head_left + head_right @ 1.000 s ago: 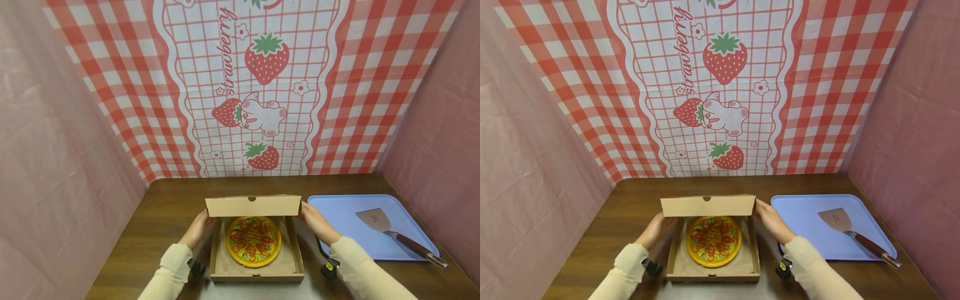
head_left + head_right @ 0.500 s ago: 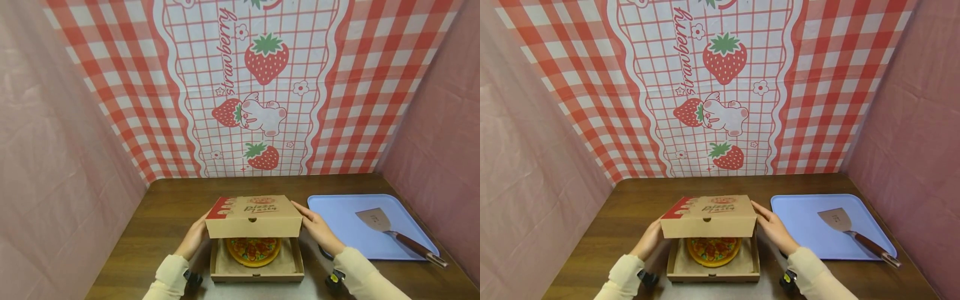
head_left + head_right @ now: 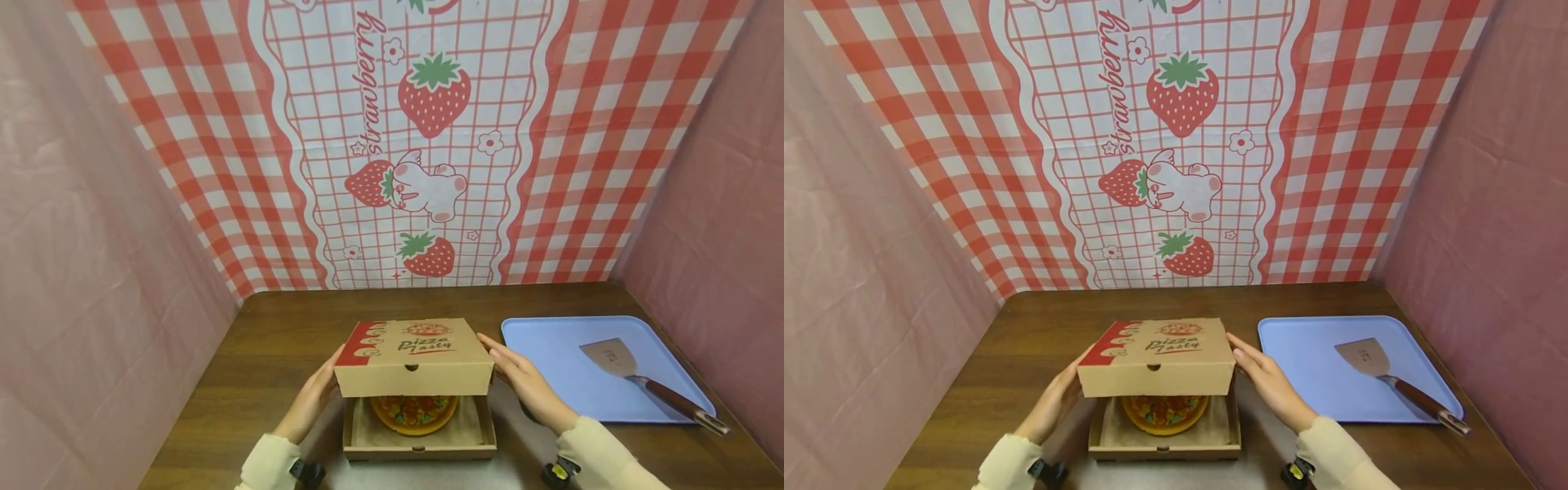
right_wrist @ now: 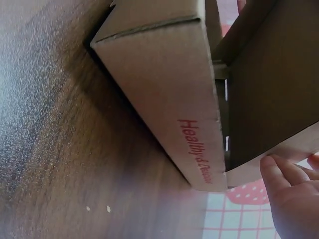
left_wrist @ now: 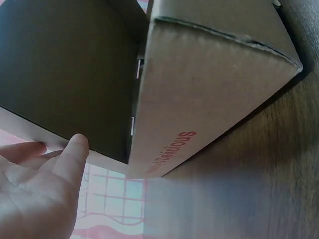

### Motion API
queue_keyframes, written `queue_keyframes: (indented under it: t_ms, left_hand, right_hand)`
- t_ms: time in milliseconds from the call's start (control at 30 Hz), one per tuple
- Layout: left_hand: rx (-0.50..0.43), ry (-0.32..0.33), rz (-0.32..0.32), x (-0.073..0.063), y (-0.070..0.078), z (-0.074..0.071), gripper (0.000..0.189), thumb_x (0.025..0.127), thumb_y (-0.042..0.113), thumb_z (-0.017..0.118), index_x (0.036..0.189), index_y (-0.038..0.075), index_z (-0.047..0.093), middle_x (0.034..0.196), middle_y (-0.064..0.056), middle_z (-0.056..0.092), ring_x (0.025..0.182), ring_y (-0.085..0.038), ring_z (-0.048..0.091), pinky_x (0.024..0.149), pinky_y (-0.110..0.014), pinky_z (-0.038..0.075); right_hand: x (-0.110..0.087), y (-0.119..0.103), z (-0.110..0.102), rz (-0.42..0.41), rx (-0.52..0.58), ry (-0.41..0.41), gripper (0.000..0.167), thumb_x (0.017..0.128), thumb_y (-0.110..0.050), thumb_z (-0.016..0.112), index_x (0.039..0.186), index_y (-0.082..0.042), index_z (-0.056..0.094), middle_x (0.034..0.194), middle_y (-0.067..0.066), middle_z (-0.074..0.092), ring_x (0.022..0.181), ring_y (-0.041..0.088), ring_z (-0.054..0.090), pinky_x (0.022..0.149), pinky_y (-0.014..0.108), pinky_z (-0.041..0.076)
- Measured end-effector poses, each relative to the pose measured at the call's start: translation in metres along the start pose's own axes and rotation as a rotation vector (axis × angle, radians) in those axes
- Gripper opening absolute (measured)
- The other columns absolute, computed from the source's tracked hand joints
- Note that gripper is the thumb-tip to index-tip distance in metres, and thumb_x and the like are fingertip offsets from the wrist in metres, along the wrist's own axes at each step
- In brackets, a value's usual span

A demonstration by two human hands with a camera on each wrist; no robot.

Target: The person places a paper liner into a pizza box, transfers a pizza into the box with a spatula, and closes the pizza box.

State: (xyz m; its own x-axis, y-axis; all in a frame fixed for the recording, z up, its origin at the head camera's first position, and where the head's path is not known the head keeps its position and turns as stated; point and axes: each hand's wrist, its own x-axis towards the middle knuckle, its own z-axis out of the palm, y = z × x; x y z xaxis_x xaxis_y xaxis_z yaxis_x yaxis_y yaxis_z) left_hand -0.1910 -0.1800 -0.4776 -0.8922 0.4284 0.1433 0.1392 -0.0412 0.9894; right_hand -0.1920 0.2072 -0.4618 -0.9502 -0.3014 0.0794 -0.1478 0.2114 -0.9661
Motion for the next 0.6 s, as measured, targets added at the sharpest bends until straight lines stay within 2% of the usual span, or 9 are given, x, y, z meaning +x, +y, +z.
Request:
queue_keyframes:
  t_ms: [100,167,233,300,367,400,467,533,600]
  left_hand:
    - [0.106,0.050,-0.006,-0.003,0.000,0.001,0.056,0.107,0.026,0.032,0.156,0.002,0.016,0.162,-0.021,0.017,0.128,0.016,0.037,0.104,-0.012,0.034]
    - [0.172,0.089,-0.025,-0.004,0.000,0.002,0.057,0.105,0.022,0.041,0.156,0.006,0.022,0.161,-0.019,0.023,0.130,0.010,0.037,0.104,-0.013,0.033]
    - [0.209,0.108,-0.035,-0.005,0.001,0.003,0.061,0.101,0.019,0.050,0.156,0.008,0.024,0.159,-0.020,0.027,0.134,-0.003,0.040,0.102,-0.014,0.036]
    - [0.204,0.102,-0.044,-0.005,0.000,0.004,0.067,0.099,0.019,0.056,0.156,0.008,0.023,0.158,-0.022,0.029,0.136,-0.021,0.043,0.100,-0.015,0.039]
    - [0.183,0.085,-0.049,-0.006,0.000,0.005,0.074,0.097,0.020,0.061,0.157,0.007,0.020,0.156,-0.026,0.030,0.136,-0.037,0.043,0.098,-0.016,0.043]
    - [0.173,0.080,-0.054,-0.006,0.000,0.005,0.077,0.096,0.021,0.063,0.157,0.007,0.019,0.155,-0.027,0.031,0.136,-0.041,0.041,0.097,-0.015,0.043]
    - [0.167,0.078,-0.071,-0.007,0.000,0.006,0.083,0.093,0.022,0.068,0.157,0.008,0.017,0.154,-0.028,0.033,0.137,-0.043,0.040,0.096,-0.014,0.043]
    - [0.166,0.076,-0.072,-0.008,-0.001,0.006,0.085,0.091,0.021,0.070,0.157,0.007,0.017,0.152,-0.028,0.036,0.137,-0.043,0.040,0.098,-0.016,0.043]
    - [0.175,0.078,-0.067,-0.009,-0.002,0.007,0.086,0.090,0.020,0.072,0.157,0.007,0.018,0.152,-0.028,0.037,0.137,-0.042,0.041,0.104,-0.023,0.044]
  right_hand:
    - [-0.004,-0.003,-0.002,-0.016,-0.007,-0.030,0.054,0.107,-0.033,0.032,0.154,-0.006,0.029,0.161,0.018,0.024,0.122,-0.019,0.036,0.103,0.017,0.038]
    - [-0.007,-0.004,-0.003,-0.029,-0.043,-0.038,0.051,0.107,-0.029,0.035,0.154,-0.009,0.030,0.160,0.017,0.026,0.126,-0.015,0.036,0.102,0.019,0.039]
    - [-0.008,-0.004,-0.004,-0.067,-0.093,-0.051,0.052,0.105,-0.023,0.040,0.154,-0.009,0.030,0.160,0.019,0.026,0.136,0.000,0.037,0.103,0.020,0.040]
    - [-0.010,-0.003,-0.003,-0.098,-0.150,-0.058,0.057,0.102,-0.018,0.049,0.154,-0.008,0.029,0.159,0.021,0.027,0.142,0.021,0.036,0.103,0.022,0.043]
    - [-0.010,-0.002,-0.003,-0.119,-0.186,-0.064,0.066,0.097,-0.015,0.058,0.155,-0.007,0.027,0.159,0.022,0.026,0.141,0.041,0.031,0.105,0.028,0.046]
    - [-0.010,-0.001,-0.002,-0.119,-0.186,-0.072,0.070,0.095,-0.014,0.062,0.155,-0.007,0.026,0.159,0.023,0.025,0.141,0.047,0.028,0.105,0.028,0.046]
    - [-0.011,0.000,-0.001,-0.104,-0.182,-0.079,0.077,0.092,-0.014,0.067,0.156,-0.009,0.024,0.160,0.022,0.023,0.141,0.050,0.027,0.106,0.028,0.045]
    - [-0.011,0.001,0.000,-0.090,-0.172,-0.083,0.081,0.090,-0.014,0.069,0.156,-0.011,0.023,0.161,0.022,0.021,0.141,0.050,0.027,0.104,0.022,0.043]
    - [-0.012,0.003,0.000,-0.078,-0.167,-0.084,0.084,0.089,-0.015,0.071,0.157,-0.012,0.023,0.161,0.021,0.021,0.142,0.047,0.027,0.102,0.013,0.039]
